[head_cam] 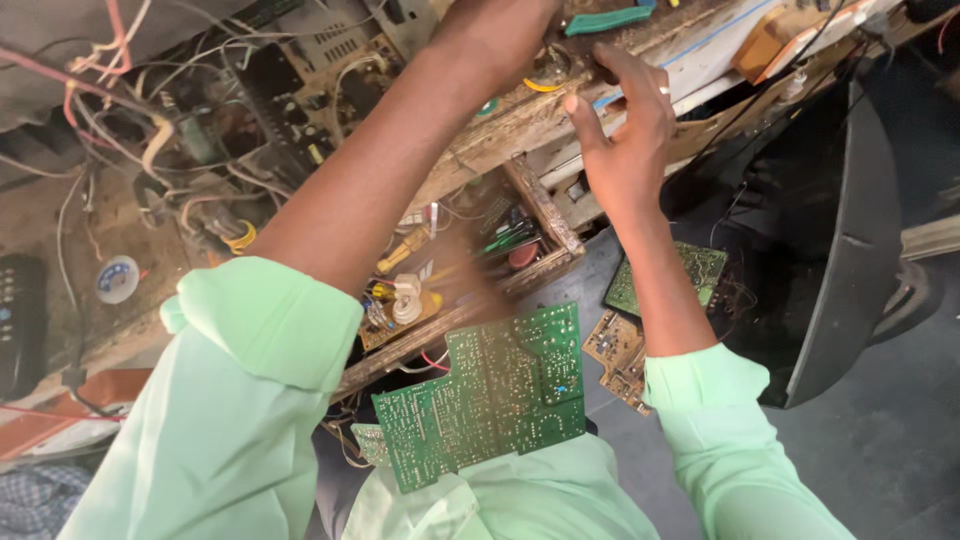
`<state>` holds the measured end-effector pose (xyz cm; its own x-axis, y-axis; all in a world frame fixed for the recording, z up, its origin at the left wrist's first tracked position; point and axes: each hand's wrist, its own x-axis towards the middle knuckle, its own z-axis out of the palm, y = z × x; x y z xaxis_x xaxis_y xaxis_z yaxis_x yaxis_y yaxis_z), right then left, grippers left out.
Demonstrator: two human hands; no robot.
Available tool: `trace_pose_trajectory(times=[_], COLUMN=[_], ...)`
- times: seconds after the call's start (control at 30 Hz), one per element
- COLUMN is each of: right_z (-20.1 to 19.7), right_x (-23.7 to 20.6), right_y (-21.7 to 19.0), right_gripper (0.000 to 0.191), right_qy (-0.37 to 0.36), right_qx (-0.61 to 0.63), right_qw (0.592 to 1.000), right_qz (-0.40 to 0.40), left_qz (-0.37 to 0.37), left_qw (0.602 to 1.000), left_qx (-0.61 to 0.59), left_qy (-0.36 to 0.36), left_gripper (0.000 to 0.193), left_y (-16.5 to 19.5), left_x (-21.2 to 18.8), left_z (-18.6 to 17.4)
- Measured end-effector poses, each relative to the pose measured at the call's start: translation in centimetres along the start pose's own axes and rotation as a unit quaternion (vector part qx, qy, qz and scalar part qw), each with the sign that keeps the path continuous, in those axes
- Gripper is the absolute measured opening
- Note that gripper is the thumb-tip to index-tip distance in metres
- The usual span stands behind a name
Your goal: The person sits at a cluttered electronics repair bench and solders components onto green circuit boards. They hold a soldering iron in one hand and solder wire in the other, position boards on their lap and the bench, reposition boards, and work on several boards one at a time.
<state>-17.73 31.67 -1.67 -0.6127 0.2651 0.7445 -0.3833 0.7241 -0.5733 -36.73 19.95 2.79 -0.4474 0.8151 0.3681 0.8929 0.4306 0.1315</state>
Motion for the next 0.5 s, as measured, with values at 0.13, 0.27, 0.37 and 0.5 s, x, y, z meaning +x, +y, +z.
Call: trace_pose_trajectory(times=[0.13, 0.27, 0.37, 0.5], right_z=[0.6, 0.9, 0.9, 1.0], right_x=[0.3, 0.3, 0.4, 0.5], right_y=[0.9, 1.4, 1.6, 1.9], right_gripper=[0.045, 0.043, 0.040, 0.039], right_qy=[0.000, 0.003, -0.006, -0.007], right_qx=[-0.012, -0.022, -0.032, -0.042], right_qw=[0.999, 1.000, 0.999, 0.999], right_qz=[0.033, 0.006, -0.002, -0.012], left_qz=[-0.003, -0.017, -0.005, -0.010], left_qw=[0.999, 0.998, 0.997, 0.997], left_qx=[0.011, 0.029, 0.053, 0.018], left_qy=[-0.033, -0.051, -0.060, -0.077], left_gripper=[0.015, 0.021, 0.019, 0.022], left_y=[0.2, -0.2, -0.9, -1.4], left_x=[-0.2, -0.5, -0.6, -0.3], left_z=[-0.5, 0.2, 0.8, 1.1])
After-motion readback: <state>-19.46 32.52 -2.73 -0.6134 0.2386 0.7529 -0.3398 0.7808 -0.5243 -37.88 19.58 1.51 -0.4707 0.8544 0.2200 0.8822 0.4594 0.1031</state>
